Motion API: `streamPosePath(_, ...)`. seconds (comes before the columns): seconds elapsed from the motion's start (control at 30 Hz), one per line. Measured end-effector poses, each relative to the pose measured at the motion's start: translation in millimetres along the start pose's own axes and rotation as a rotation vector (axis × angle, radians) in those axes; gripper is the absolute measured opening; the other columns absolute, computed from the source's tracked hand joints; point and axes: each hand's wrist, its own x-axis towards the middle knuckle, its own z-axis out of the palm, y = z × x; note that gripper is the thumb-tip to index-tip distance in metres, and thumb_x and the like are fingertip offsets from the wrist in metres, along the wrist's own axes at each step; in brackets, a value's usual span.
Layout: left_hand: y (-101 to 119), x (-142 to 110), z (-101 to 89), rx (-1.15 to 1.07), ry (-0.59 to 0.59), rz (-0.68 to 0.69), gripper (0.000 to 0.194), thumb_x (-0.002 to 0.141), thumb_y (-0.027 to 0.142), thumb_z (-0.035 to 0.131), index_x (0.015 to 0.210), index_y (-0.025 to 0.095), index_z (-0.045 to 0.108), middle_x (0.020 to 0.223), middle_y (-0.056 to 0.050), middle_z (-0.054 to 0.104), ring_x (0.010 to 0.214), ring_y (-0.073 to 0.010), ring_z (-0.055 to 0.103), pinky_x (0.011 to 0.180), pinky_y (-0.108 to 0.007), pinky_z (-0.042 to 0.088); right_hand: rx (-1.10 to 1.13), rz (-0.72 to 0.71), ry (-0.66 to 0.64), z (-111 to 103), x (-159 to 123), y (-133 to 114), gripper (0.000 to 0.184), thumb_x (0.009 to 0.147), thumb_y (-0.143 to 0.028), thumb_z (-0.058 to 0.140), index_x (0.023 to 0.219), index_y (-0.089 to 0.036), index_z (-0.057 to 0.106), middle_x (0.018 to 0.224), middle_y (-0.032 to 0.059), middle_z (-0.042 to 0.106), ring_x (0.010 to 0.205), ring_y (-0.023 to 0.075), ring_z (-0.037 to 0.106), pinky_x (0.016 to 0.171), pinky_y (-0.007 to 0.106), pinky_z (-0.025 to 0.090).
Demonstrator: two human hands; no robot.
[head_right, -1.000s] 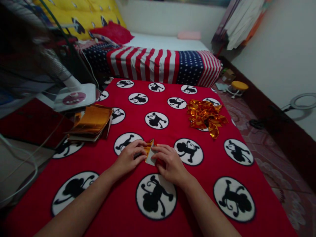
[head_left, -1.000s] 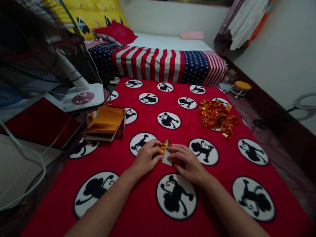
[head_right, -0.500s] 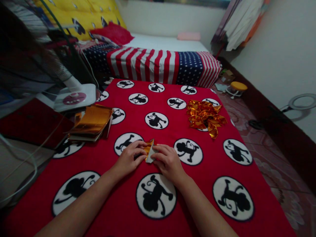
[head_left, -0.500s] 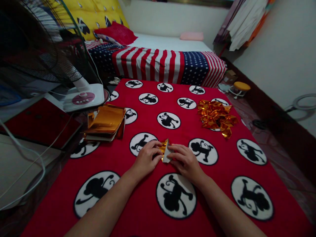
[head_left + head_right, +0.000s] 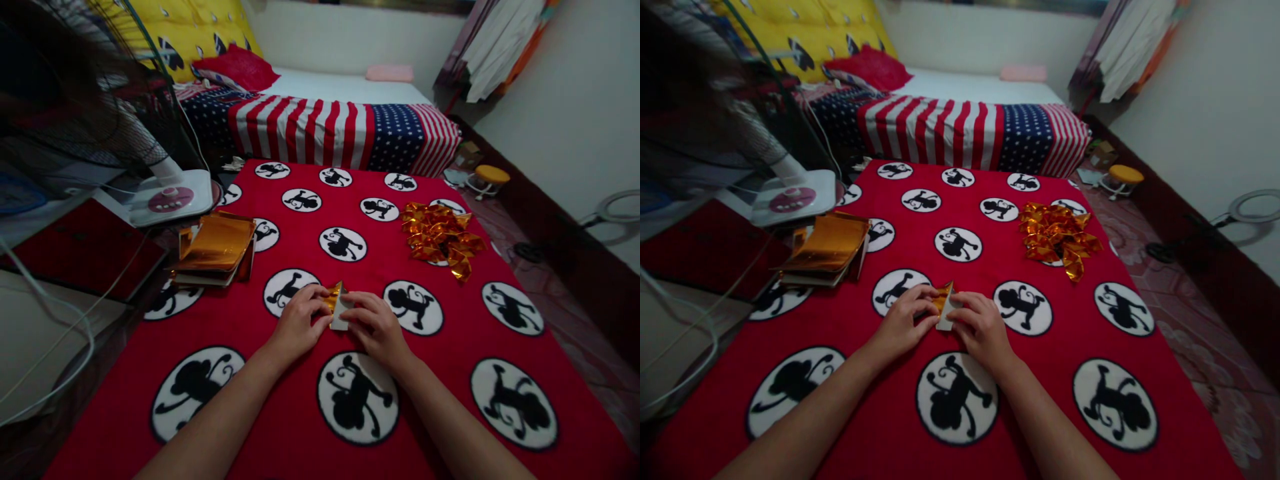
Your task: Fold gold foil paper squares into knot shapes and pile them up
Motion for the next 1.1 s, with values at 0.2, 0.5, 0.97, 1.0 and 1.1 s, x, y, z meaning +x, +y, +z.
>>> streamPosePath(0.2,1,0,-3.4,-0.009,-0.027,0.011,0.012,0.076,0.007,0.067,0.077,0.019,0.067,0.111,-0.006,0.062,0.107,-0.0210,0.058,0.095,-0.040,0.048,0.008,0.007,-0.004,-1,2,1,0.016,0.088,-0.021,0.059,0.099,-0.028,0.069,0.117,0.0057,0.065,0.111,0.0237,0.056,0.091,0.045,0.045)
streamPosePath(0.5,2,-3,0.2,0.015,-0.001,0.018,0.015,0.069,0.010,0.074,0.079,0.019,0.066,0.113,-0.007,0.061,0.108,-0.0229,0.057,0.095,-0.042,0.047,-0.127,-0.057,-0.029,-4,4,-3,0.018,0.083,-0.023,0.066,0.095,-0.034,0.073,0.118,0.0030,0.061,0.116,0.0268,0.048,0.095,0.047,0.041)
streamPosePath(0.97,2,-3,1.6,-0.028,0.025,0.008,0.015,0.074,0.004,0.066,0.075,0.019,0.067,0.110,-0.006,0.063,0.107,-0.0213,0.058,0.096,-0.041,0.048,-0.122,0.089,-0.027,2,14,-8,0.007,0.085,-0.030,0.066,0.082,-0.025,0.070,0.083,0.0033,0.063,0.081,0.0199,0.053,0.073,0.037,0.040)
streamPosePath(1.0,3,-3,1.5,-0.029,0.024,0.008,0.016,0.074,0.003,0.066,0.076,0.019,0.067,0.110,-0.007,0.063,0.107,-0.0212,0.058,0.096,-0.040,0.048,-0.120,0.105,-0.017,3,15,-9,0.007,0.085,-0.030,0.067,0.081,-0.025,0.069,0.082,0.0031,0.062,0.081,0.0199,0.053,0.073,0.036,0.040)
streamPosePath(1.1,3,-2,0.8,-0.032,0.021,0.004,0.016,0.074,0.003,0.065,0.077,0.019,0.067,0.111,-0.007,0.063,0.107,-0.0211,0.058,0.096,-0.040,0.047,-0.132,0.158,0.015,6,16,-13,0.006,0.082,-0.026,0.070,0.077,-0.024,0.066,0.080,0.0025,0.061,0.081,0.0204,0.053,0.073,0.037,0.039)
